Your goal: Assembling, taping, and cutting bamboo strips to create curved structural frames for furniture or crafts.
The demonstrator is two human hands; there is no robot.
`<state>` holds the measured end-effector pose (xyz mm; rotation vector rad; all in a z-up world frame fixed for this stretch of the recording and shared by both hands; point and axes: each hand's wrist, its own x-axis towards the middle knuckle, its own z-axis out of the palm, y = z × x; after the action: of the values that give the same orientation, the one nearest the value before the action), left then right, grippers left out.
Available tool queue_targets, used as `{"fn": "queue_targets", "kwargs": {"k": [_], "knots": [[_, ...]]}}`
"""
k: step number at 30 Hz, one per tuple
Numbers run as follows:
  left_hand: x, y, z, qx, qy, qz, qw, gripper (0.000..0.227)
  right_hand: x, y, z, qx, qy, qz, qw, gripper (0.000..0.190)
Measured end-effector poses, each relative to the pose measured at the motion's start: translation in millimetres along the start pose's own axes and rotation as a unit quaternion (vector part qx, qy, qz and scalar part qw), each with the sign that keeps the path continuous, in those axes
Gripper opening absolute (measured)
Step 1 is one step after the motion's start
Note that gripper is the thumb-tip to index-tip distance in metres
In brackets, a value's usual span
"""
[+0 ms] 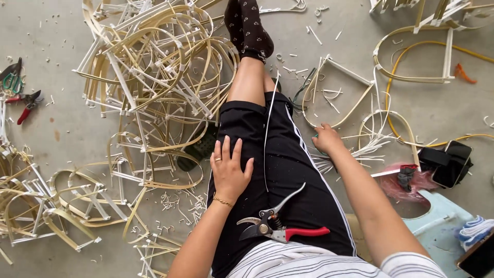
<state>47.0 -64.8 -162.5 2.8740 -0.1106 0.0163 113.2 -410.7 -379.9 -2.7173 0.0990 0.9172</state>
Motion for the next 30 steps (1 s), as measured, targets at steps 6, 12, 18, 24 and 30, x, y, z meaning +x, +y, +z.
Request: {"fn": "queue_targets", "kwargs": {"k": [6, 12, 18, 24, 30], "knots": [[3.3, 0.5, -1.8, -0.002, 0.002, -0.001, 1.000, 0.063, 7.4, 2.9, 6.2, 0.058, -0.062, 0.015, 0.996, 0.046], [4.9, -1.5, 1.5, -0.006, 0.005, -0.005, 1.000, 0.063, -50.8, -7.6, -71.4, 0.470, 0.152, -0.134, 0.859, 0.024], [18.5, 8.6, -0.4, -0.078, 0.003, -0.014, 0.997, 0.048, -152.4, -41.7, -127.8, 0.739, 0.065, -0.183, 0.645, 0.030], [29.7, 79.2, -48.1, -0.680, -0.079, -0.017, 0.728, 0.033, -224.2, -106.5, -119.0, 0.716, 0.043, -0.288, 0.635, 0.029], [3.3, 84.0, -79.4, -0.728, -0.216, -0.036, 0.650, 0.026, -289.7, -143.9, -169.4, 0.310, 0.137, -0.400, 0.851, 0.018]]}}
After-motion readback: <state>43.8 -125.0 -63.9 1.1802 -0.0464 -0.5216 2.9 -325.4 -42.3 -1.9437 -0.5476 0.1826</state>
